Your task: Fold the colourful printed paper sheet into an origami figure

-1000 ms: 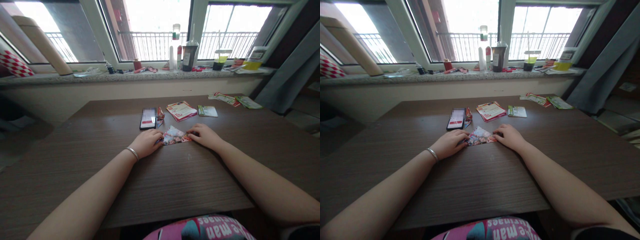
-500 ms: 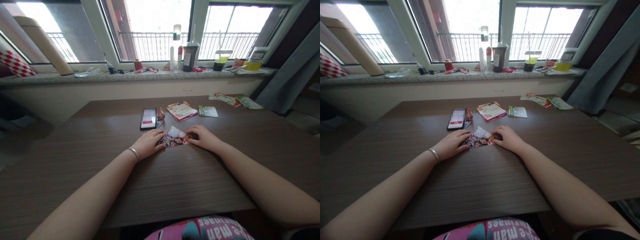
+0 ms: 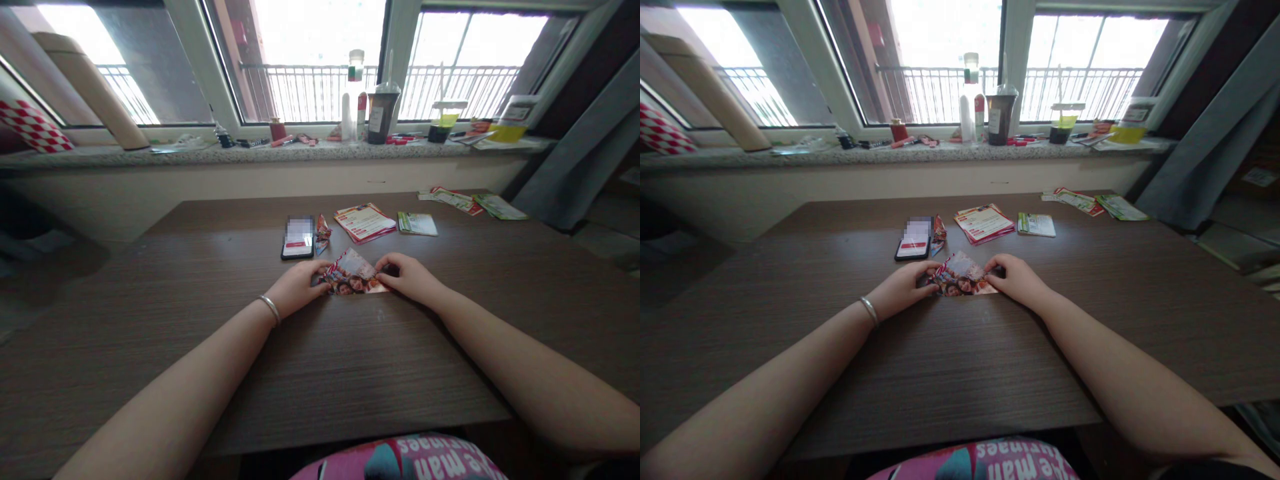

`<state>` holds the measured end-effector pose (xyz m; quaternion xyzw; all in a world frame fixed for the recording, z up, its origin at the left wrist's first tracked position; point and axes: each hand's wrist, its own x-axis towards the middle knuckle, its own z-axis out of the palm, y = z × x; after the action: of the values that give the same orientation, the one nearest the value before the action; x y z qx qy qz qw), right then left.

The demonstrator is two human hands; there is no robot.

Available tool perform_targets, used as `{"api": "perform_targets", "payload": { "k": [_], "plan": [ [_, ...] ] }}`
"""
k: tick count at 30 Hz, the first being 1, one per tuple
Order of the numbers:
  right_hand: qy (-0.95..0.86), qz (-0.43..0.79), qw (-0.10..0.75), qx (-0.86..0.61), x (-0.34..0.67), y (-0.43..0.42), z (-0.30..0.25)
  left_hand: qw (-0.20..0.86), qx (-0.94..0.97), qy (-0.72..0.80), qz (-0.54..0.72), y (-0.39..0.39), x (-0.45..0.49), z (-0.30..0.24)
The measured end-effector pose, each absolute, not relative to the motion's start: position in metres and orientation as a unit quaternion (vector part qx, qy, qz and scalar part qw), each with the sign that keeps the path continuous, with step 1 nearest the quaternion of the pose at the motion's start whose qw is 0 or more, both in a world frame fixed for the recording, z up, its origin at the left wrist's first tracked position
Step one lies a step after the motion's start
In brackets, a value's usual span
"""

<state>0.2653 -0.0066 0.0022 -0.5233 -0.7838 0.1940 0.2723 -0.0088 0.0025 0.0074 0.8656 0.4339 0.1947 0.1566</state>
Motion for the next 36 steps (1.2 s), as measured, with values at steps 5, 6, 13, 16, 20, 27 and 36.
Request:
{"api": "perform_targets", "payload": {
  "k": [5,6,13,16,20,27,36],
  "plan": [
    [-0.79,0.168,0.322,-0.493,0.261,-0.01,0.006,0.183,0.839,0.453,0.24,0.0,-0.008,0.01],
    [-0.795,0.154,0.331,-0.484,0.261,-0.011,0.007,0.178,0.836,0.454,0.252,-0.001,-0.007,0.011],
    [-0.817,0.103,0.323,-0.466,0.26,-0.016,0.013,0.064,0.839,0.415,0.346,-0.005,-0.005,0.018],
    [-0.826,0.095,0.311,-0.46,0.26,-0.017,0.012,0.043,0.863,0.372,0.338,-0.005,-0.005,0.019],
    [-0.84,0.081,0.3,-0.444,0.26,-0.017,0.013,0.033,0.877,0.359,0.319,-0.005,-0.006,0.016],
    [-0.867,0.058,0.271,-0.415,0.26,-0.018,0.016,0.006,0.886,0.369,0.279,-0.006,-0.006,0.018],
    [-0.892,0.051,0.259,-0.367,0.262,-0.014,0.012,0.019,0.896,0.388,0.216,-0.01,-0.005,0.016]
  ]
}}
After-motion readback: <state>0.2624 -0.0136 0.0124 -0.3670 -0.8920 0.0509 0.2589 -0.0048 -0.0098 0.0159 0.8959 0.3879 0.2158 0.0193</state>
